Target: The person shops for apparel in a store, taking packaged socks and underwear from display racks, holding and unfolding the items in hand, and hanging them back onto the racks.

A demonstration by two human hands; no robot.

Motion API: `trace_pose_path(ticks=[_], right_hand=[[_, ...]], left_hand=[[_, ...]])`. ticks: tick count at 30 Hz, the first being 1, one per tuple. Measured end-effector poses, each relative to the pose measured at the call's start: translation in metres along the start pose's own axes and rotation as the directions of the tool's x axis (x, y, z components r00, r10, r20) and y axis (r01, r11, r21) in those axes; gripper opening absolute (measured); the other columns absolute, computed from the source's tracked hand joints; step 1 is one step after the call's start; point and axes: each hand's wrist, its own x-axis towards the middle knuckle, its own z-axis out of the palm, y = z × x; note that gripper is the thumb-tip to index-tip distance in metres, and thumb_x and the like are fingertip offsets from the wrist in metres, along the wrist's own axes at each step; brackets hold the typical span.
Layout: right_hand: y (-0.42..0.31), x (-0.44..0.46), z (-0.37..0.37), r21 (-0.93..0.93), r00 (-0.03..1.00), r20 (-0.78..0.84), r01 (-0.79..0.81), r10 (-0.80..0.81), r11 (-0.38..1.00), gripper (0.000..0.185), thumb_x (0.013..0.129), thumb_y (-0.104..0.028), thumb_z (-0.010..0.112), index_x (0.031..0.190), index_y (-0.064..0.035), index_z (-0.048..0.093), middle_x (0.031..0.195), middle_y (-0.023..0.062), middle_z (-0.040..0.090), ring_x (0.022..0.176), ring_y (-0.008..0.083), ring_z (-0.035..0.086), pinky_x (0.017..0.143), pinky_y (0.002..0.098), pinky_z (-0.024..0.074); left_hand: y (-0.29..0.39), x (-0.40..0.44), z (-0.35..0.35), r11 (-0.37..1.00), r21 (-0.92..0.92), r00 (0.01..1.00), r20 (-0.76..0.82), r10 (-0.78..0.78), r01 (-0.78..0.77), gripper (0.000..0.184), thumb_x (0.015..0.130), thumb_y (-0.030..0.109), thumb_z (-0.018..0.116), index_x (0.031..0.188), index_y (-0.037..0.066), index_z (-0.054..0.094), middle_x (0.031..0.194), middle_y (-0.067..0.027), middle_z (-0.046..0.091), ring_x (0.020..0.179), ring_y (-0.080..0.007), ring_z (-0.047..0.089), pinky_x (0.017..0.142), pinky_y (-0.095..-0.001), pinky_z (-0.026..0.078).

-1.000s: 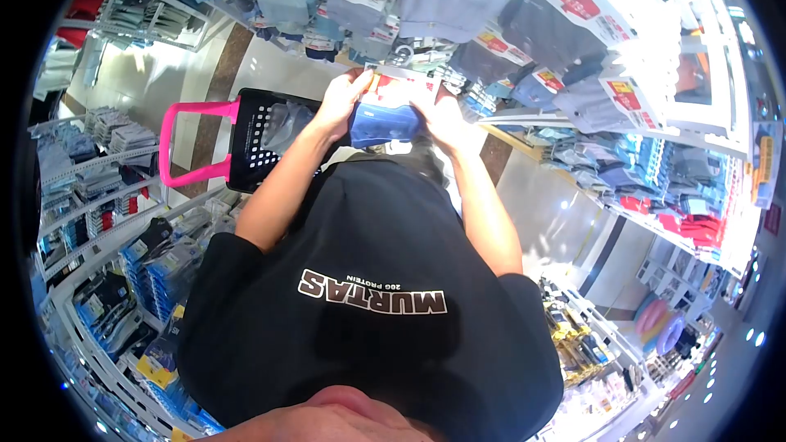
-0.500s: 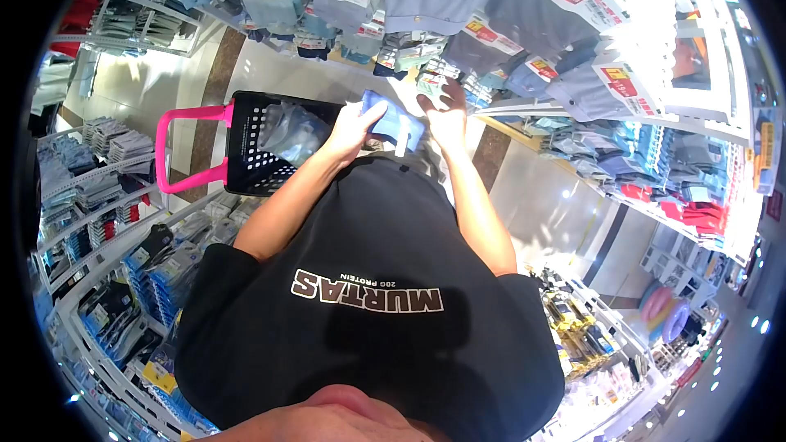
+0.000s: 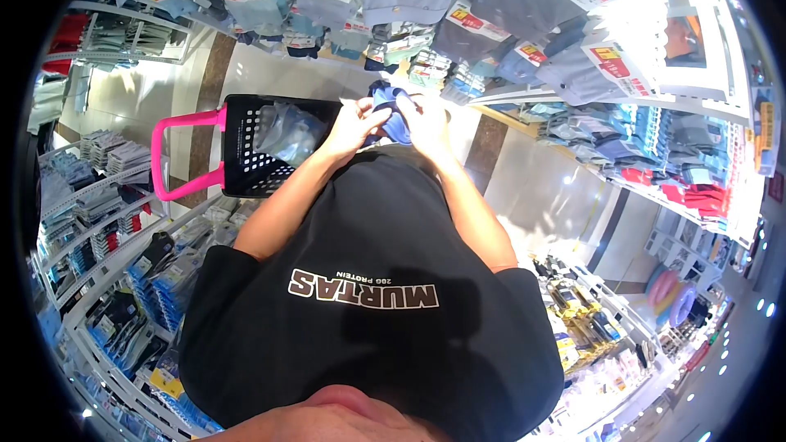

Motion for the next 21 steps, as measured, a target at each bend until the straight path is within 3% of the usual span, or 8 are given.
trace_pose_path(ticks=[4, 6, 9, 12, 14, 16, 19, 21], right_hand=[[0.014, 0.004, -0.002, 0.006, 0.996, -0.079, -0.031, 0.032, 0.999, 0.031, 0.096, -0.025, 0.059, 0.086, 0.0038, 0.066, 0.071, -0.0003, 0.060, 0.063, 0.0049, 0.049, 0.056, 0.0233, 0.0400], [0.016, 0.005, -0.001, 0.021, 0.995, -0.093, -0.022, 0.024, 1.000, 0.032, 0.097, -0.025, 0.059, 0.082, 0.0024, 0.065, 0.069, -0.0013, 0.058, 0.062, 0.0050, 0.046, 0.055, 0.0240, 0.0382], [0.000, 0.003, -0.006, 0.150, 0.981, -0.007, -0.189, 0.192, 0.970, 0.027, 0.090, -0.023, 0.065, 0.093, 0.0041, 0.067, 0.081, 0.0069, 0.065, 0.075, 0.0148, 0.060, 0.068, 0.0295, 0.0475], [-0.017, -0.005, -0.003, 0.207, 0.996, 0.082, -0.060, 0.043, 0.977, 0.036, 0.083, -0.028, 0.075, 0.098, 0.0037, 0.065, 0.087, 0.0062, 0.065, 0.082, 0.0154, 0.061, 0.073, 0.0293, 0.0487], [-0.036, -0.014, -0.001, 0.018, 0.997, 0.038, 0.060, -0.060, 0.998, 0.053, 0.075, -0.028, 0.081, 0.110, 0.0043, 0.058, 0.097, 0.0110, 0.064, 0.088, 0.0168, 0.061, 0.079, 0.0313, 0.0500], [-0.003, -0.003, 0.001, -0.114, 0.991, 0.027, 0.134, -0.132, 0.984, 0.048, 0.078, -0.019, 0.076, 0.114, 0.0052, 0.054, 0.095, 0.0116, 0.064, 0.086, 0.0175, 0.062, 0.078, 0.0314, 0.0506], [0.005, 0.002, -0.006, 0.044, 1.000, 0.029, -0.007, 0.006, 0.999, 0.040, 0.081, -0.010, 0.068, 0.114, 0.0060, 0.053, 0.094, 0.0124, 0.065, 0.084, 0.0179, 0.063, 0.076, 0.0311, 0.0510], [-0.018, -0.003, -0.005, 0.041, 0.999, -0.048, 0.003, -0.001, 0.999, 0.030, 0.082, -0.004, 0.062, 0.110, 0.0061, 0.054, 0.092, 0.0126, 0.065, 0.081, 0.0172, 0.063, 0.073, 0.0297, 0.0507]], left_hand=[[0.004, 0.000, -0.010, 0.999, 0.032, 0.998, 0.057, -0.014, 0.012, 0.024, 0.093, 0.017, 0.064, 0.104, -0.004, 0.065, 0.088, -0.0055, 0.069, 0.073, -0.0094, 0.063, 0.066, -0.0245, 0.053], [0.000, 0.002, -0.011, 0.998, -0.058, 0.998, 0.062, -0.034, 0.038, 0.025, 0.093, 0.018, 0.064, 0.107, -0.003, 0.063, 0.090, -0.0055, 0.068, 0.075, -0.0101, 0.063, 0.068, -0.0240, 0.052], [0.001, 0.000, -0.011, 0.986, -0.159, 0.995, 0.095, -0.030, 0.045, 0.024, 0.095, 0.017, 0.061, 0.108, -0.003, 0.064, 0.093, -0.0055, 0.069, 0.080, -0.0109, 0.064, 0.074, -0.0261, 0.052], [0.006, -0.003, -0.006, 0.986, -0.164, 0.993, 0.116, 0.006, 0.013, 0.023, 0.096, 0.014, 0.058, 0.111, -0.002, 0.064, 0.096, -0.0062, 0.069, 0.085, -0.0118, 0.065, 0.080, -0.0276, 0.052], [0.001, -0.002, -0.007, 0.996, -0.081, 0.989, 0.139, 0.045, -0.034, 0.024, 0.096, 0.013, 0.056, 0.113, -0.002, 0.063, 0.098, -0.0063, 0.069, 0.087, -0.0127, 0.066, 0.082, -0.0274, 0.052], [-0.004, 0.003, -0.011, 0.996, -0.089, 0.990, 0.136, 0.029, -0.016, 0.026, 0.095, 0.011, 0.056, 0.117, -0.003, 0.060, 0.101, -0.0057, 0.068, 0.088, -0.0128, 0.065, 0.082, -0.0274, 0.052], [-0.021, 0.011, -0.018, 0.971, -0.239, 1.000, 0.002, -0.013, 0.013, 0.025, 0.096, 0.009, 0.053, 0.119, 0.000, 0.057, 0.102, -0.0049, 0.065, 0.089, -0.0142, 0.064, 0.083, -0.0298, 0.052], [-0.015, 0.007, -0.013, 0.956, -0.294, 1.000, 0.006, -0.007, 0.009, 0.024, 0.096, 0.010, 0.052, 0.119, 0.000, 0.055, 0.104, -0.0057, 0.064, 0.091, -0.0150, 0.064, 0.084, -0.0314, 0.052]])
